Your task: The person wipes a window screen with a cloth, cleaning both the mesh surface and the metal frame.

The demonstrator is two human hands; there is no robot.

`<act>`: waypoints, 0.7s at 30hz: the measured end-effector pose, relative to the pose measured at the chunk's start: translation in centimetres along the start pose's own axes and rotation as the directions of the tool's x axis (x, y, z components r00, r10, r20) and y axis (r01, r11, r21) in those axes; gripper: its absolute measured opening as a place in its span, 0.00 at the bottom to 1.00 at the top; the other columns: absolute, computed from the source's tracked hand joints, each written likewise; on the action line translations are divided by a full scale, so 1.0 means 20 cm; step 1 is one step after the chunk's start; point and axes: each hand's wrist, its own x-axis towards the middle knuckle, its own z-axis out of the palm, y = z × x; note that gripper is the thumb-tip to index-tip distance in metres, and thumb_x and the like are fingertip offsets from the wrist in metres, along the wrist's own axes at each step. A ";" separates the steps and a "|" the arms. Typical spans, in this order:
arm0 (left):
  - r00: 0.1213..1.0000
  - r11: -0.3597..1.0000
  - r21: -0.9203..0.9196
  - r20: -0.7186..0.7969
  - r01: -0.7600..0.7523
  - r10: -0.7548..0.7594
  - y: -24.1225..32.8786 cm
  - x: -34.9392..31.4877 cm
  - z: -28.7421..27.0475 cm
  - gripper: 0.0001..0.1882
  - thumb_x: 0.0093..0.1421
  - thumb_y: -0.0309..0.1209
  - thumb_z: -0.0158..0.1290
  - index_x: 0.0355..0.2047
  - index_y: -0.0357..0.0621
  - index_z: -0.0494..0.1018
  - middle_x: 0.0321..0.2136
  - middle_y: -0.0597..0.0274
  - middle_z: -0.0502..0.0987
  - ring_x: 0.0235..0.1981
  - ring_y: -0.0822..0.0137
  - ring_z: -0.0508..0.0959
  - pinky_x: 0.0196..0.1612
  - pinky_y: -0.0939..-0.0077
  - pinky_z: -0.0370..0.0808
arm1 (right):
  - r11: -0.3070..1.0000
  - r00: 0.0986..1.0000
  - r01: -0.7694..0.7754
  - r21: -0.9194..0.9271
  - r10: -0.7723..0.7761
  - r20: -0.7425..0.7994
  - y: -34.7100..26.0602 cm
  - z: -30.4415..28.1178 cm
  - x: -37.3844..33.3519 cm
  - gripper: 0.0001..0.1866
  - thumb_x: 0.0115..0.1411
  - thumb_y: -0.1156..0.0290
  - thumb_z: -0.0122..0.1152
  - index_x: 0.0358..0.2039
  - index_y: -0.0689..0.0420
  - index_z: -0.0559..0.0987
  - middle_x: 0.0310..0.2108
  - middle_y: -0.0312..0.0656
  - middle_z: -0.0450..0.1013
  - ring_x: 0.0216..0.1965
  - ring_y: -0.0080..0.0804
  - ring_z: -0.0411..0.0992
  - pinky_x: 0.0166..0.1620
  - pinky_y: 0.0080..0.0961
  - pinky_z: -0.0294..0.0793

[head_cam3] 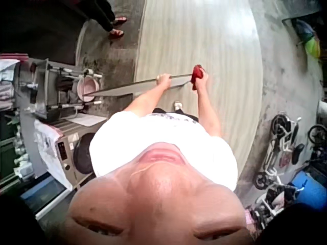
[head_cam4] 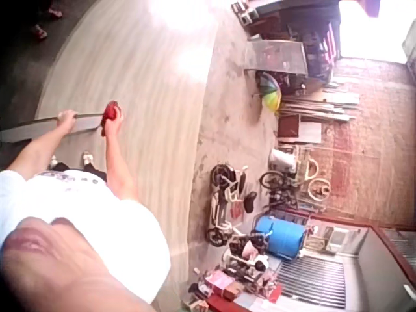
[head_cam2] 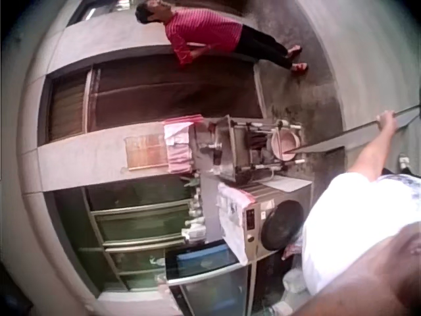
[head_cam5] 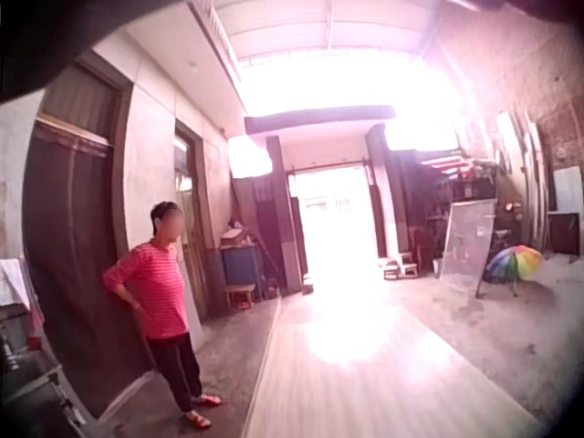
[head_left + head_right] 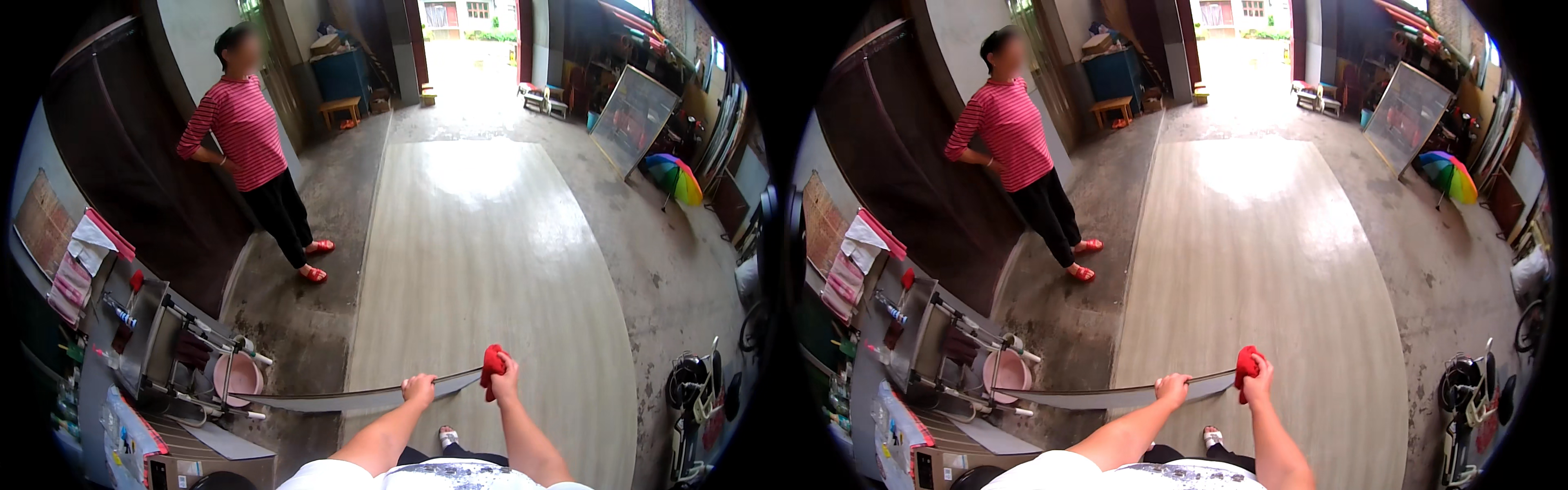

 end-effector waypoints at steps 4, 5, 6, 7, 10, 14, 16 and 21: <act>0.991 0.982 0.149 -0.049 -0.117 0.125 -0.08 -0.03 -0.08 0.10 0.60 0.36 0.46 0.38 0.64 0.77 0.36 0.66 0.78 0.43 0.63 0.77 0.48 0.61 0.67 | 0.858 0.958 -0.283 0.428 0.231 0.170 -0.19 0.03 -0.08 0.33 0.41 0.87 0.50 0.52 0.59 0.71 0.49 0.46 0.67 0.48 0.36 0.69 0.51 0.29 0.71; 0.984 0.971 0.186 -0.074 -0.146 0.163 -0.13 -0.04 -0.09 0.10 0.60 0.36 0.46 0.37 0.62 0.76 0.35 0.65 0.78 0.42 0.63 0.77 0.48 0.61 0.67 | 0.801 0.944 -0.323 0.504 0.237 0.228 -0.26 0.02 -0.10 0.33 0.41 0.87 0.50 0.53 0.59 0.70 0.49 0.45 0.68 0.46 0.35 0.70 0.49 0.28 0.72; 0.942 0.943 0.201 -0.150 -0.267 0.299 -0.16 -0.03 -0.12 0.08 0.61 0.34 0.45 0.37 0.60 0.74 0.32 0.62 0.77 0.37 0.60 0.78 0.41 0.61 0.72 | 0.796 0.955 -0.286 0.534 0.192 0.224 -0.29 0.00 -0.10 0.33 0.45 0.86 0.52 0.56 0.59 0.66 0.47 0.43 0.69 0.44 0.32 0.71 0.46 0.26 0.74; 0.932 0.934 0.198 -0.152 -0.298 0.329 -0.18 -0.04 -0.19 0.08 0.61 0.35 0.44 0.37 0.60 0.73 0.32 0.61 0.77 0.35 0.59 0.78 0.39 0.60 0.73 | 0.760 0.956 -0.279 0.587 0.162 0.244 -0.38 0.00 -0.11 0.32 0.48 0.85 0.52 0.57 0.59 0.65 0.48 0.43 0.69 0.44 0.32 0.71 0.46 0.27 0.74; 0.902 0.902 0.206 -0.139 -0.378 0.410 -0.18 -0.08 -0.45 0.09 0.61 0.35 0.45 0.41 0.61 0.72 0.30 0.60 0.76 0.30 0.53 0.78 0.28 0.57 0.75 | 0.625 0.952 -0.269 0.733 0.056 0.302 -0.68 -0.01 -0.13 0.27 0.57 0.79 0.54 0.58 0.58 0.62 0.50 0.42 0.67 0.44 0.30 0.70 0.45 0.29 0.74; 0.844 0.880 0.107 -0.252 -0.463 0.474 -0.16 -0.15 -0.75 0.10 0.61 0.35 0.48 0.43 0.60 0.73 0.32 0.59 0.76 0.32 0.52 0.78 0.31 0.57 0.75 | 0.505 0.907 -0.240 0.829 -0.189 0.377 -1.03 -0.02 -0.18 0.22 0.63 0.73 0.49 0.58 0.60 0.63 0.56 0.46 0.65 0.40 0.32 0.73 0.39 0.29 0.76; 0.808 0.862 0.091 -0.311 -0.499 0.500 -0.09 -0.21 -0.94 0.12 0.60 0.34 0.50 0.44 0.58 0.73 0.32 0.60 0.76 0.33 0.54 0.78 0.32 0.59 0.75 | 0.395 0.852 -0.191 0.898 -0.387 0.352 -1.20 -0.05 -0.20 0.26 0.65 0.66 0.47 0.61 0.63 0.60 0.59 0.46 0.63 0.40 0.34 0.74 0.39 0.30 0.76; 0.777 0.866 -0.059 -0.474 -0.497 0.414 0.00 -0.34 -1.27 0.14 0.58 0.28 0.53 0.45 0.51 0.75 0.37 0.58 0.77 0.38 0.54 0.78 0.39 0.65 0.76 | 0.106 0.879 -0.022 0.994 -0.471 0.069 -1.53 -0.19 -0.22 0.31 0.67 0.53 0.46 0.60 0.64 0.61 0.56 0.47 0.66 0.54 0.37 0.67 0.54 0.37 0.68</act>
